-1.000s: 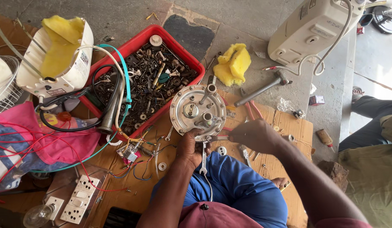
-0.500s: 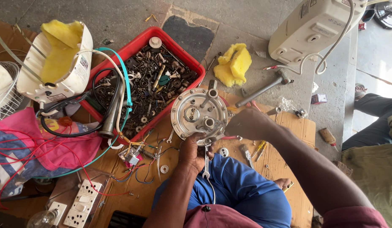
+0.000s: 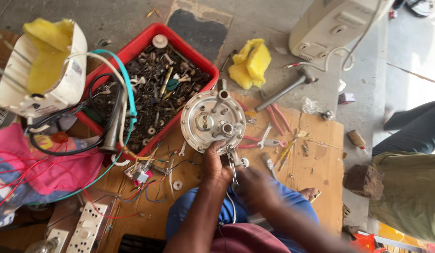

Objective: The person sits on the floor and uses a wrench to tighten bolts on a circular metal component. They repeatedly adjust the wrench and rotate the component to access different fasteners.

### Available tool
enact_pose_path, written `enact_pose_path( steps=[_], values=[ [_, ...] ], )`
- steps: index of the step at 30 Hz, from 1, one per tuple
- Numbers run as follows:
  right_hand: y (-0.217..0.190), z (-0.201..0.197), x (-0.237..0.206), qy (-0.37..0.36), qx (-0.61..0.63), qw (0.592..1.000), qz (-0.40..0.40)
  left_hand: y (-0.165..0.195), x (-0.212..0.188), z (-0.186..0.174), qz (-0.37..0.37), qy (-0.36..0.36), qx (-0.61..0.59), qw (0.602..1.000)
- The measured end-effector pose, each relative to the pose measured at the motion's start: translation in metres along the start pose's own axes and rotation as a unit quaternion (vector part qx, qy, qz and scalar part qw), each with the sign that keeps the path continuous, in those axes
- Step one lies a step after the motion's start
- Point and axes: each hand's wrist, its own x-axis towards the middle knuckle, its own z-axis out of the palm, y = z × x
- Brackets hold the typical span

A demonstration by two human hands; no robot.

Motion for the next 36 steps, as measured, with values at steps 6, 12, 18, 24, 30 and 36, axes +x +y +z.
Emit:
enact_pose_path(
  steps=[6,12,18,24,30,36],
  values=[
    [-0.055,-0.005,0.011,-0.037,0.694,0.511,0.506,0.012,-0.003,0.012,-0.073,-0.062,0.042,0.995],
    [-0.003,-0.083,-0.008,-0.194,0.482,0.786,0.334,0.052,-0.02,0.011,-0.115,-0.075,0.104,0.985],
    [0.077,-0.044,0.042,-0.114,0.078,0.99,-0.033,0.094,-0.023,-0.001,-0.201,-0.051,0.268,0.941],
    [0.086,-0.035,0.066,-0.136,0.056,0.988,-0.052,0.07,-0.016,-0.002,-0.168,-0.028,0.243,0.955],
    [0.09,-0.029,0.086,-0.198,0.079,0.977,-0.002,0.072,-0.016,-0.014,-0.157,-0.015,0.234,0.959],
    [0.103,-0.028,0.089,-0.187,0.2,0.961,-0.025,0.065,-0.009,-0.024,-0.187,-0.057,0.205,0.959]
  ],
)
